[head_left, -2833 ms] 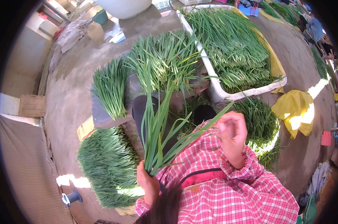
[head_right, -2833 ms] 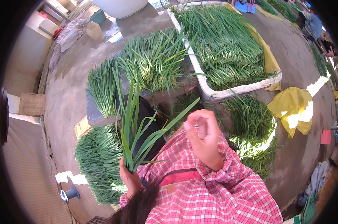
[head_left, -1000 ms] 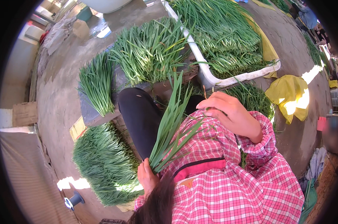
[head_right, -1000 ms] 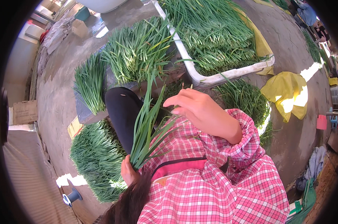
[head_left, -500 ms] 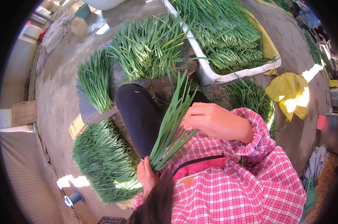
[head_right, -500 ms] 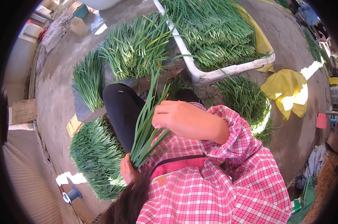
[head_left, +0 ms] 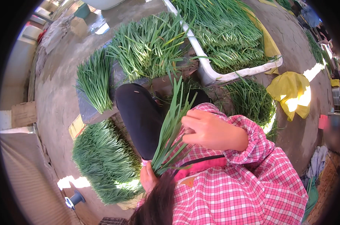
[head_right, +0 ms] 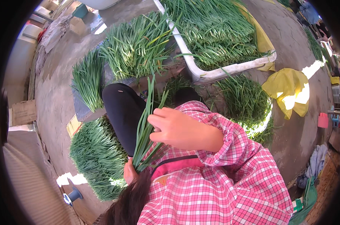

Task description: The person picks up bunches of leeks, removes individual damaged leaves by hand, and aligns the stalks before placing the bunch into a pile.

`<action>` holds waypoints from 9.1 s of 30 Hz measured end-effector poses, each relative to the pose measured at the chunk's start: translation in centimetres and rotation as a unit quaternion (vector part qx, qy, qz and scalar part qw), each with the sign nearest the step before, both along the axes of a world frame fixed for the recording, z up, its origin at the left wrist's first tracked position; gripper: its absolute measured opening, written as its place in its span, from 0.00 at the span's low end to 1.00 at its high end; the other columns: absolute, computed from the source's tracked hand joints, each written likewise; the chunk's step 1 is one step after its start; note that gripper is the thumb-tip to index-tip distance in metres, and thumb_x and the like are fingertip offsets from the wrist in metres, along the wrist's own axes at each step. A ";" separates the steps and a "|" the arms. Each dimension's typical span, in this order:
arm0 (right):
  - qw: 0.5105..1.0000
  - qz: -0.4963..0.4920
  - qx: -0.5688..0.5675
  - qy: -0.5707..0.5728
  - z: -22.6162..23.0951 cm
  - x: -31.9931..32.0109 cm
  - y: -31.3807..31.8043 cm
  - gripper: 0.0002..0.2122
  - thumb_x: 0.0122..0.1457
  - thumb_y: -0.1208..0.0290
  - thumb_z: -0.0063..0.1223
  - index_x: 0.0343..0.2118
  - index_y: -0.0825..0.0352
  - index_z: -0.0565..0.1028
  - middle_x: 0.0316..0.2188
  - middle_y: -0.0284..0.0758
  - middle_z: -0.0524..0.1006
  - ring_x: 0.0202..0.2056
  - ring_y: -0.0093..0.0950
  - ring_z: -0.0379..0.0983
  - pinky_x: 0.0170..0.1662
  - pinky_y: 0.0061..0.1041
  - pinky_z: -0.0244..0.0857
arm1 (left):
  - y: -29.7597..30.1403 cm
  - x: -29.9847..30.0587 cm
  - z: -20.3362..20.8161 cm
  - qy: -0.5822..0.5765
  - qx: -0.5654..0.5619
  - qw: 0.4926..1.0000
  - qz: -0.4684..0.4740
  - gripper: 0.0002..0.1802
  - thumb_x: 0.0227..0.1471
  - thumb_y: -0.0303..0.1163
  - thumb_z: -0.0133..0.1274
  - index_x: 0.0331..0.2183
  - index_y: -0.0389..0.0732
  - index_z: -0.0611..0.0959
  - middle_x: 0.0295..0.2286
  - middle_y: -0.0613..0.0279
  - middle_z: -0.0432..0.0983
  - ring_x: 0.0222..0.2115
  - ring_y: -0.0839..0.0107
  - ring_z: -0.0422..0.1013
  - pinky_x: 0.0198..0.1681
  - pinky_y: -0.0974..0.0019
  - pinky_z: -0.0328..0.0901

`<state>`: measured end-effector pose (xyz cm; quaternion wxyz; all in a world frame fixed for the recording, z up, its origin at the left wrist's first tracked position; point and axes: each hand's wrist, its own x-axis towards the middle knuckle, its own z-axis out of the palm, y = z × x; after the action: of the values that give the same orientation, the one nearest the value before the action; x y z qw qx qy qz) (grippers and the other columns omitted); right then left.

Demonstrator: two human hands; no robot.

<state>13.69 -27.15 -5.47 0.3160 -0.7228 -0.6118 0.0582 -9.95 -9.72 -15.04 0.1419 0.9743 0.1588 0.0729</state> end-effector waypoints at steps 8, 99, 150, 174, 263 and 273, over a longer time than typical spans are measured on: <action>0.949 -0.269 0.069 0.151 0.0 3.2 -5.4 0.06 0.46 0.78 0.44 0.30 0.68 0.68 0.25 0.37 0.68 0.28 0.32 0.65 0.32 0.25 0.59 | -0.2 -0.7 -0.9 -0.005 -0.023 0.999 0.047 0.38 0.30 0.50 0.54 0.40 0.36 0.64 0.25 0.49 0.64 0.25 0.53 0.62 0.25 0.58 0.57; 0.995 -0.087 -0.012 0.056 -6.4 0.8 -0.4 0.06 0.40 0.82 0.47 0.25 0.69 0.66 0.21 0.38 0.62 0.29 0.35 0.63 0.30 0.29 0.58 | -0.7 -0.9 -0.9 -0.122 -0.085 0.989 -0.008 0.30 0.30 0.41 0.56 0.37 0.37 0.66 0.20 0.52 0.61 0.20 0.55 0.61 0.21 0.60 0.54; 0.593 -0.556 -0.297 0.501 -29.8 -11.2 -37.7 0.11 0.44 0.78 0.45 0.33 0.69 0.68 0.21 0.36 0.71 0.16 0.23 0.69 0.14 0.19 0.60 | 34.2 21.3 1.3 -0.125 -0.372 0.844 0.366 0.14 0.35 0.27 0.51 0.28 0.36 0.67 0.15 0.64 0.62 0.12 0.77 0.58 0.12 0.72 0.54; 0.814 -0.520 -0.193 0.171 -17.2 3.2 -17.9 0.08 0.48 0.80 0.41 0.33 0.70 0.67 0.28 0.37 0.69 0.28 0.26 0.66 0.32 0.20 0.60 | 34.3 27.9 -4.7 -0.132 0.012 0.973 0.187 0.23 0.38 0.35 0.51 0.36 0.30 0.68 0.33 0.46 0.66 0.36 0.54 0.62 0.40 0.61 0.57; 0.783 -0.281 -0.075 0.550 11.1 19.0 3.7 0.07 0.55 0.68 0.39 0.26 0.66 0.60 0.18 0.26 0.60 0.15 0.12 0.50 0.15 0.10 0.45 | 9.6 27.1 -0.9 -0.397 -0.173 0.892 0.128 0.11 0.31 0.17 0.43 0.25 0.34 0.69 0.25 0.52 0.62 0.29 0.56 0.59 0.32 0.60 0.56; 0.708 -0.122 0.177 0.673 6.7 8.7 -6.3 0.14 0.53 0.67 0.41 0.38 0.71 0.58 0.21 0.29 0.58 0.16 0.13 0.50 0.17 0.10 0.47 | 8.7 25.2 4.6 -0.345 -0.595 0.726 0.015 0.09 0.40 0.19 0.45 0.30 0.34 0.70 0.26 0.64 0.67 0.27 0.78 0.65 0.32 0.75 0.60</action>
<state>22.36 -33.45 1.25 0.7707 -0.4909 -0.1424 0.3805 15.26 -1.01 -10.40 0.7365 0.5951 0.1238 0.2970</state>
